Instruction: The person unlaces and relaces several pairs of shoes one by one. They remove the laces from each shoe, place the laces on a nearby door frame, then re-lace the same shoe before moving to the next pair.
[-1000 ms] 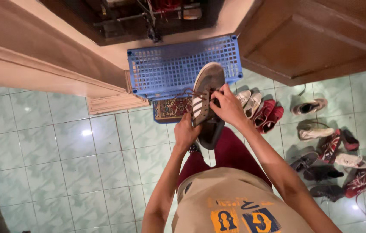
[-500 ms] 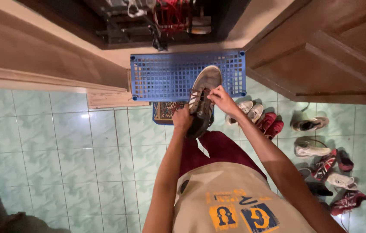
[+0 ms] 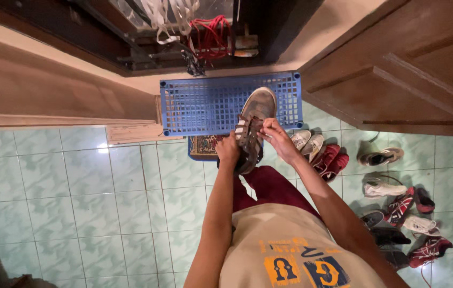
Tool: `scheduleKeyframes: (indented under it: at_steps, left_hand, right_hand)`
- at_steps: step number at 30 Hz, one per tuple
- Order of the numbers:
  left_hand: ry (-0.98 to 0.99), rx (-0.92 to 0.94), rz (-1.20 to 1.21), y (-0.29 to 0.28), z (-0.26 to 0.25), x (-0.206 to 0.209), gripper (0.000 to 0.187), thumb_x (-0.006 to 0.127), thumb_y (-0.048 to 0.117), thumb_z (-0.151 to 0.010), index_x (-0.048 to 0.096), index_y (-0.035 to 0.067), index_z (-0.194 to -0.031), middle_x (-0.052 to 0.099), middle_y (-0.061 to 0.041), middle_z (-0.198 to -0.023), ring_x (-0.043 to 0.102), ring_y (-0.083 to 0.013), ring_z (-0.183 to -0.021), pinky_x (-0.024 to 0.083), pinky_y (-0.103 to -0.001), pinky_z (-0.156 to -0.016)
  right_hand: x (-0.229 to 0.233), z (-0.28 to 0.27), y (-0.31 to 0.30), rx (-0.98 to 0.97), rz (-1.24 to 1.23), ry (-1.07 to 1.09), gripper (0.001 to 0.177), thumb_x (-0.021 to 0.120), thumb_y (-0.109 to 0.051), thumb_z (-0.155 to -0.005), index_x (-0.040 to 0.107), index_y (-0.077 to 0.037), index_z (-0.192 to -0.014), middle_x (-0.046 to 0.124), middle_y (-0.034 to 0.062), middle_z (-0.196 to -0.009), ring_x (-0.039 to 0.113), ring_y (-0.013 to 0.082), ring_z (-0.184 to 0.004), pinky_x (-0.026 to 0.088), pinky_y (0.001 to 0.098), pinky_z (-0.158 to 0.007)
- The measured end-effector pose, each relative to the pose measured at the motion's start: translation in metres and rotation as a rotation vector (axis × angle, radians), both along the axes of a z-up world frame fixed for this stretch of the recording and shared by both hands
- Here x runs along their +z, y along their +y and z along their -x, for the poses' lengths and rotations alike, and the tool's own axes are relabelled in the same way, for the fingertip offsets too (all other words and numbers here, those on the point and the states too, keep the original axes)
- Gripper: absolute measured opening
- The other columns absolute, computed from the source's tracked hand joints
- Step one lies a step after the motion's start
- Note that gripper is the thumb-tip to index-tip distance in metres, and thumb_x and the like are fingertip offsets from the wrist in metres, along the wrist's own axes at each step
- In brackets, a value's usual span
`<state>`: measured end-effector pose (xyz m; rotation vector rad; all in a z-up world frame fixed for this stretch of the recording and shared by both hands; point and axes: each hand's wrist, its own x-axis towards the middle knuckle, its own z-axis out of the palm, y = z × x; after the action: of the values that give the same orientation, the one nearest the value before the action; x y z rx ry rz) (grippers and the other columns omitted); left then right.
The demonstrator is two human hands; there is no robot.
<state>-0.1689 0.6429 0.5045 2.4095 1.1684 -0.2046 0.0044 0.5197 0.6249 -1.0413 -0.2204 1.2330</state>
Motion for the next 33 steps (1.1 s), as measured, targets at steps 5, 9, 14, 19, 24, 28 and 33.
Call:
scheduleKeyframes:
  at_steps: [5,9,14,19,24,28,33]
  left_hand:
    - [0.032,-0.034,0.044,0.014,0.001,0.037,0.039,0.072,0.02,-0.077,0.063,0.013,-0.115,0.074,-0.02,-0.088,0.072,-0.0433,-0.088,0.059,-0.055,-0.074]
    - [-0.02,-0.066,0.066,0.015,0.013,0.059,0.046,0.071,0.018,-0.079,0.058,0.007,-0.122,0.073,-0.022,-0.083,0.072,-0.0454,-0.086,0.058,-0.055,-0.073]
    - [0.039,-0.087,0.11,0.011,0.028,0.054,0.05,0.069,0.018,-0.082,0.054,0.007,-0.129,0.073,-0.022,-0.081,0.073,-0.0453,-0.084,0.058,-0.055,-0.077]
    - [0.053,-0.083,0.079,0.019,0.05,0.036,0.039,0.068,0.02,-0.085,0.059,0.012,-0.122,0.073,-0.019,-0.089,0.073,-0.0431,-0.086,0.059,-0.056,-0.074]
    - [0.043,-0.11,0.112,0.025,0.055,0.048,0.053,0.067,0.016,-0.083,0.053,0.012,-0.135,0.074,-0.021,-0.087,0.073,-0.0443,-0.084,0.058,-0.057,-0.075]
    - [0.053,-0.063,0.15,0.024,0.06,0.067,0.047,0.065,0.016,-0.087,0.054,0.012,-0.132,0.074,-0.021,-0.089,0.073,-0.045,-0.085,0.057,-0.058,-0.078]
    - [0.041,-0.091,0.157,0.02,0.061,0.078,0.053,0.064,0.013,-0.085,0.051,0.008,-0.136,0.074,-0.024,-0.087,0.073,-0.0463,-0.083,0.058,-0.058,-0.075]
  right_hand:
    - [0.026,-0.009,0.017,0.276,0.512,-0.608,0.026,0.057,-0.029,-0.107,0.062,-0.007,-0.094,0.063,0.008,-0.093,0.063,0.0209,-0.091,0.054,0.0423,-0.089]
    - [0.031,0.003,0.027,0.65,0.893,-1.056,0.033,0.053,-0.04,-0.107,0.063,-0.008,-0.104,0.064,0.0129,-0.08,0.064,0.028,-0.083,0.05,0.0429,-0.077]
    - [-0.007,0.026,0.02,0.327,0.345,-1.091,0.034,0.05,-0.031,-0.111,0.058,-0.003,-0.095,0.06,0.0109,-0.09,0.059,0.0265,-0.088,0.048,0.039,-0.081]
    - [-0.046,0.04,-0.008,-0.142,-0.031,0.089,0.016,0.056,-0.02,-0.106,0.055,-0.013,-0.092,0.056,0.0001,-0.096,0.055,0.0149,-0.094,0.046,0.034,-0.092]
    - [-0.049,0.023,-0.021,-0.095,0.23,-0.157,0.033,0.05,-0.033,-0.115,0.061,-0.011,-0.093,0.061,0.0054,-0.091,0.058,0.0176,-0.089,0.047,0.0342,-0.091]
    - [-0.024,0.027,-0.014,0.122,0.642,-0.945,0.033,0.056,-0.038,-0.114,0.065,-0.007,-0.109,0.063,0.0121,-0.103,0.054,0.0226,-0.1,0.045,0.0406,-0.095]
    - [0.016,0.06,0.043,0.146,0.663,-1.903,0.036,0.068,-0.035,-0.084,0.068,-0.012,-0.113,0.052,0.0185,-0.128,0.042,0.0346,-0.125,0.037,0.0564,-0.1]
